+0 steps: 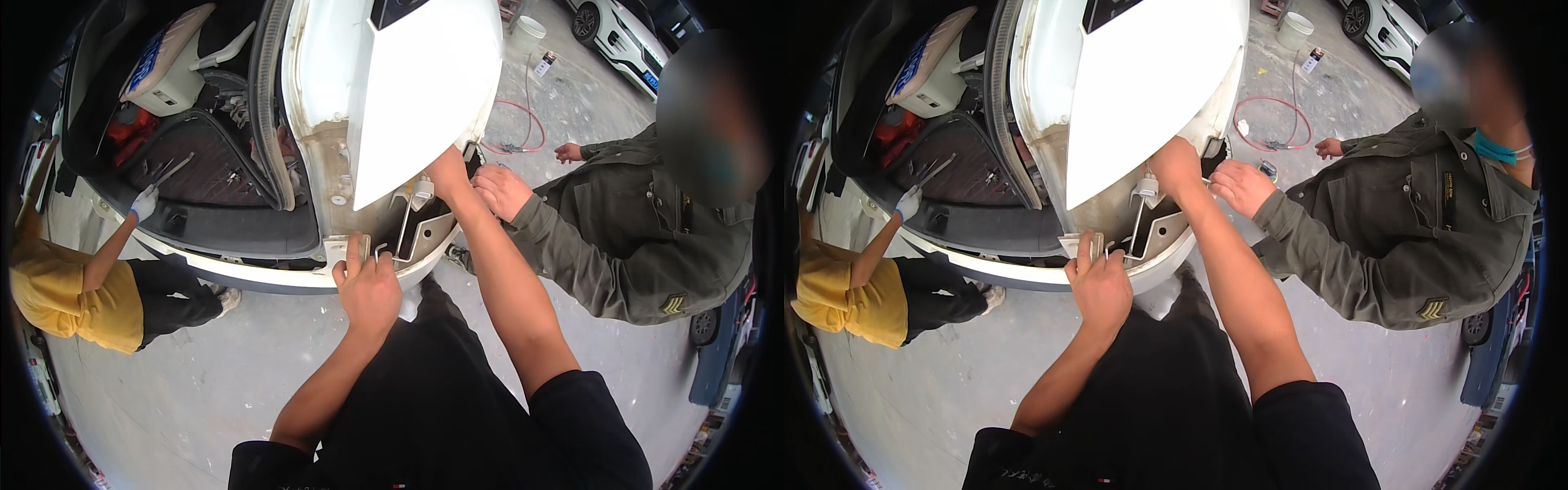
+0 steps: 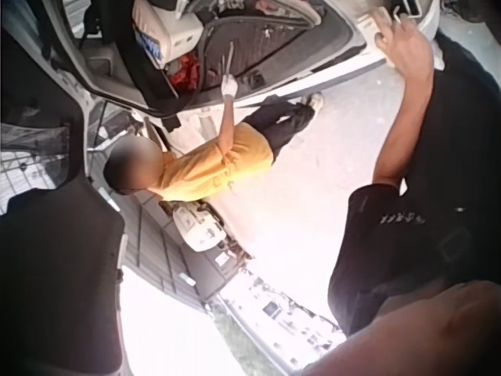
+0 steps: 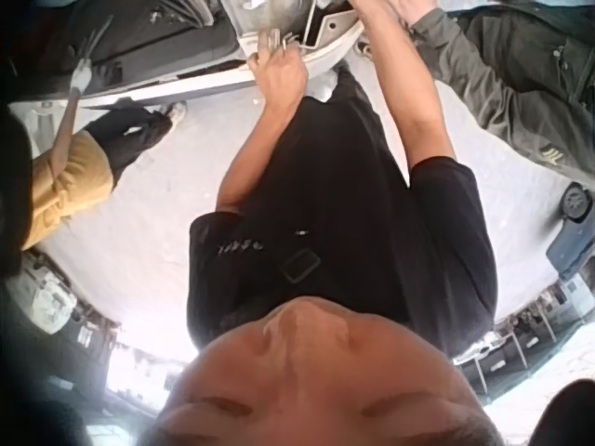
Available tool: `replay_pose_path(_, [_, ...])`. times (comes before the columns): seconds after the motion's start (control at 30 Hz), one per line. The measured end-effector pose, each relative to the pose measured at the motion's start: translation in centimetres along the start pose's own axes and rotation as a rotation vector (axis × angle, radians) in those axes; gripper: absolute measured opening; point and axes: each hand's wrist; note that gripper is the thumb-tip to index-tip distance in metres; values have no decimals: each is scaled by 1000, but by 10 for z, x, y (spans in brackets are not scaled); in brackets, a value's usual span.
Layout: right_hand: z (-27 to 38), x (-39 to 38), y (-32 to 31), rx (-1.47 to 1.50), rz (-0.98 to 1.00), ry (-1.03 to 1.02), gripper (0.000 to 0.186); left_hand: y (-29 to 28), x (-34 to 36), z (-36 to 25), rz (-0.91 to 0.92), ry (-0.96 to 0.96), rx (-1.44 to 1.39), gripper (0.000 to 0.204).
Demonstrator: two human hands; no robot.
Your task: The person removes fasteners from the rear bumper of a white car using a small tool, then uses a yellow-handled screwdriver to pry and detach the bumper cover. The bumper is partially removed and held away from the vehicle.
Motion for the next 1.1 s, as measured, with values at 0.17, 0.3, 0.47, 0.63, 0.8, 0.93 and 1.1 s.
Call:
replay_pose_path(0.17, [-1, -2, 6, 346, -143, 65, 31, 1, 1, 0, -34, 13, -7, 14])
replay_pose_path(0.3, [32, -9, -44, -23, 151, 212, 36, 0, 1, 5, -53, 2, 0, 15])
replay_pose_path(0.47, [-29, 2, 12, 420, -160, -146, 55, 1, 2, -4, -23, 6, -21, 19])
replay_pose_path(0.63, [11, 1, -12, 1, 199, 93, 65, -1, 2, 4, -94, 19, 6, 12])
replay_pose_path(0.8, [-17, 7, -6, 216, 232, 50, 68, 1, 3, -4, -80, 50, -11, 13])
replay_pose_path(0.93, [-17, -7, 5, 262, -77, -13, 61, 2, 4, -4, -87, 61, -3, 13])
replay_pose_path(1.1, [26, -6, -45, -128, 124, 97, 51, -1, 5, -2, -77, 38, 28, 14])
Point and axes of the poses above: each hand's wrist, its own x-axis towards the middle knuckle, its own y-axis out of the palm, z = x × y, and after that the axes turned 13 degrees about -x, right-handed
